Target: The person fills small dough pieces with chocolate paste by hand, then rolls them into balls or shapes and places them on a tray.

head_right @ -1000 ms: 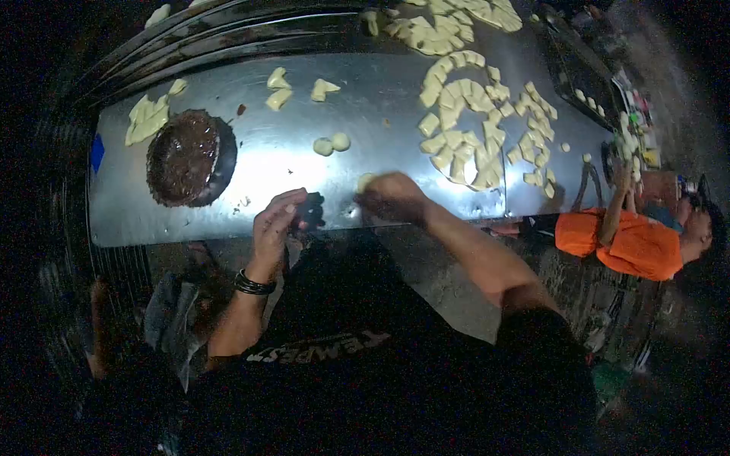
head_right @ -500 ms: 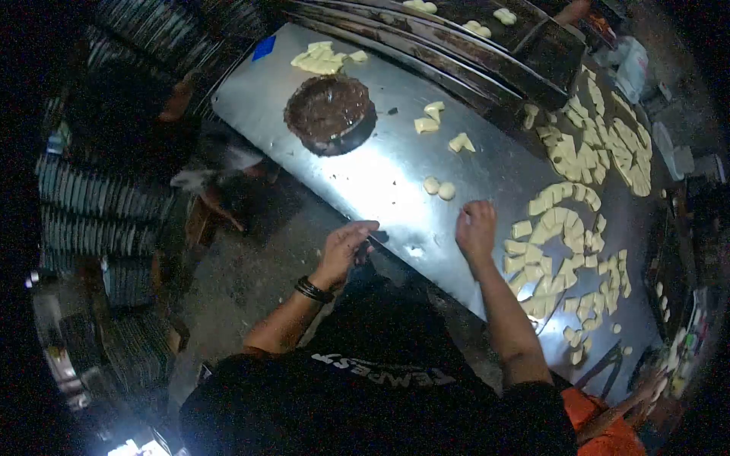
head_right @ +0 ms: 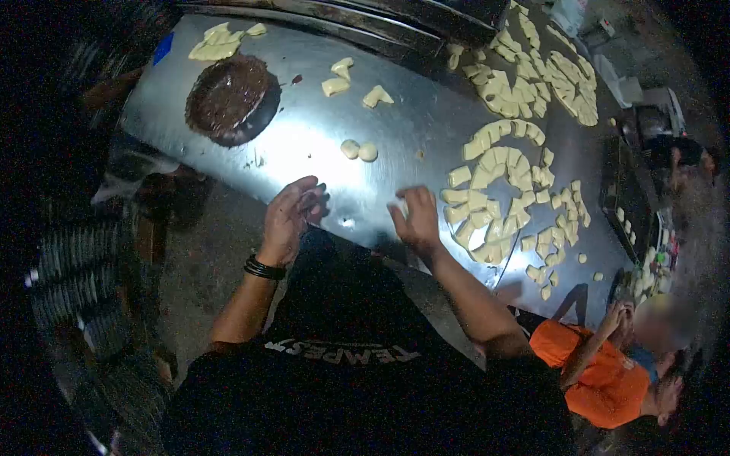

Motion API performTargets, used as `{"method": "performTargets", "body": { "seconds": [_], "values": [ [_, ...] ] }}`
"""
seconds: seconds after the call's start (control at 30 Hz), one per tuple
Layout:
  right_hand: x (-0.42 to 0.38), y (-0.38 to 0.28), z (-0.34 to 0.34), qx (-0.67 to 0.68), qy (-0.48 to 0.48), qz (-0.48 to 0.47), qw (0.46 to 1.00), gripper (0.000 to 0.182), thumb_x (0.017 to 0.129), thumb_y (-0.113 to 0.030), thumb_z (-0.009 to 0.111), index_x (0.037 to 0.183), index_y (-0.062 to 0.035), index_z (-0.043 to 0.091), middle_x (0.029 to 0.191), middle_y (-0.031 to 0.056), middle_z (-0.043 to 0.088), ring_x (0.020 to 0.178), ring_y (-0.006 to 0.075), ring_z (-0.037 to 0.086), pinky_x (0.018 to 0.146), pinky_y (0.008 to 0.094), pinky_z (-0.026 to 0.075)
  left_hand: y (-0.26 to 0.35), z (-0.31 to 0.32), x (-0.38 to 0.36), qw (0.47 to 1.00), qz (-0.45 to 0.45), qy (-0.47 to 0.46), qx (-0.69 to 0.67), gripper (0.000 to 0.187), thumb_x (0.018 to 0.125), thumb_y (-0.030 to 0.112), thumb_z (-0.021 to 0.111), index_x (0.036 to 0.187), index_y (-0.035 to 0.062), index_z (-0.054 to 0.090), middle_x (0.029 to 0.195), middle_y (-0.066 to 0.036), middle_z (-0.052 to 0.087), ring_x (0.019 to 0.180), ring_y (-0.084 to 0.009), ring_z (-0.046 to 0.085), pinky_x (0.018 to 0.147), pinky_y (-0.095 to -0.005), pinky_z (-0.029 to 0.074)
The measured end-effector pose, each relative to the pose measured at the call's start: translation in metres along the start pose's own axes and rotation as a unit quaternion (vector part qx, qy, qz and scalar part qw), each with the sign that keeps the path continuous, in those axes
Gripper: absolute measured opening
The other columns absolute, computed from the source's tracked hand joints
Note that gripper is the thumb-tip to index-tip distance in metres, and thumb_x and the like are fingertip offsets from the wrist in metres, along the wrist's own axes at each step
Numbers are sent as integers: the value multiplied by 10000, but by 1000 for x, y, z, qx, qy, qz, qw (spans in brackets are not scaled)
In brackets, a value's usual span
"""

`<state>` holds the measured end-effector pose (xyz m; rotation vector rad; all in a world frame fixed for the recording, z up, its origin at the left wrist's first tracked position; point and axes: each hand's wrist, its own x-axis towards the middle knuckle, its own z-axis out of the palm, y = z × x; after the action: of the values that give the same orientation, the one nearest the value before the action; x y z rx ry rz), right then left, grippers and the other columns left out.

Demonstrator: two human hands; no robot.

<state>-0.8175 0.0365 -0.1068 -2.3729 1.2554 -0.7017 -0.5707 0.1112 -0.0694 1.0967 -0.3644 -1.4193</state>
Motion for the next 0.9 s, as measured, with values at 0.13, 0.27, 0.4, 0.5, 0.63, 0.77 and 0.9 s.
{"method": "performTargets", "body": {
  "seconds": [0.13, 0.27, 0.4, 0.5, 0.63, 0.77, 0.9],
  "values": [
    [16, 2, -25, 88, -155, 287, 941, 248, 706, -193, 746, 836, -22, 622, 823, 128, 602, 774, 261, 597, 716, 344, 473, 22, -3, 51, 993, -77, -29, -79, 504, 952, 432, 424, 1231, 13, 442, 1092, -76, 541, 970, -178, 528, 854, -323, 431],
    [117, -21, -9, 163, -97, 261, 947, 189, 765, -166, 720, 816, -10, 625, 749, 17, 575, 674, 93, 494, 642, 245, 425, 18, 3, 89, 987, -139, -43, -71, 595, 939, 504, 406, 1288, 24, 364, 1224, -112, 478, 1108, -207, 462, 944, -356, 367],
    [174, -24, 42, 91, -84, 108, 986, 191, 758, -212, 709, 789, -33, 650, 802, 96, 620, 741, 189, 582, 664, 314, 455, 7, 4, 93, 981, -159, -100, -50, 662, 947, 513, 369, 1374, 18, 269, 1312, -138, 426, 1168, -237, 429, 997, -372, 323],
    [185, -26, 36, 44, -268, 72, 960, 259, 786, -265, 680, 890, -29, 668, 892, 120, 649, 840, 236, 619, 751, 354, 479, 11, 2, 92, 974, -175, -136, -54, 627, 962, 487, 344, 1392, 41, 250, 1304, -126, 424, 1174, -240, 426, 1003, -383, 323],
    [196, 3, 17, 109, -200, 105, 968, 332, 802, -254, 654, 1052, -36, 647, 1013, 183, 644, 951, 279, 626, 821, 355, 486, 25, 1, 89, 973, -191, -120, -45, 581, 970, 448, 351, 1405, 82, 235, 1304, -95, 413, 1165, -234, 430, 994, -405, 340],
    [218, 17, 34, -78, -87, 160, 980, 308, 738, -223, 683, 982, -36, 667, 991, 202, 623, 945, 340, 601, 864, 393, 469, 32, -1, 83, 985, -149, -90, -2, 465, 968, 386, 392, 1313, 74, 367, 1252, -69, 438, 1083, -224, 501, 888, -381, 430],
    [215, 19, 50, -31, -47, 99, 993, 321, 690, -206, 727, 930, -3, 664, 933, 190, 619, 907, 344, 594, 843, 379, 476, 30, 1, 65, 994, -95, -41, -26, 481, 925, 432, 482, 1236, 66, 450, 1150, -53, 478, 986, -180, 540, 813, -323, 450]
  ]
}}
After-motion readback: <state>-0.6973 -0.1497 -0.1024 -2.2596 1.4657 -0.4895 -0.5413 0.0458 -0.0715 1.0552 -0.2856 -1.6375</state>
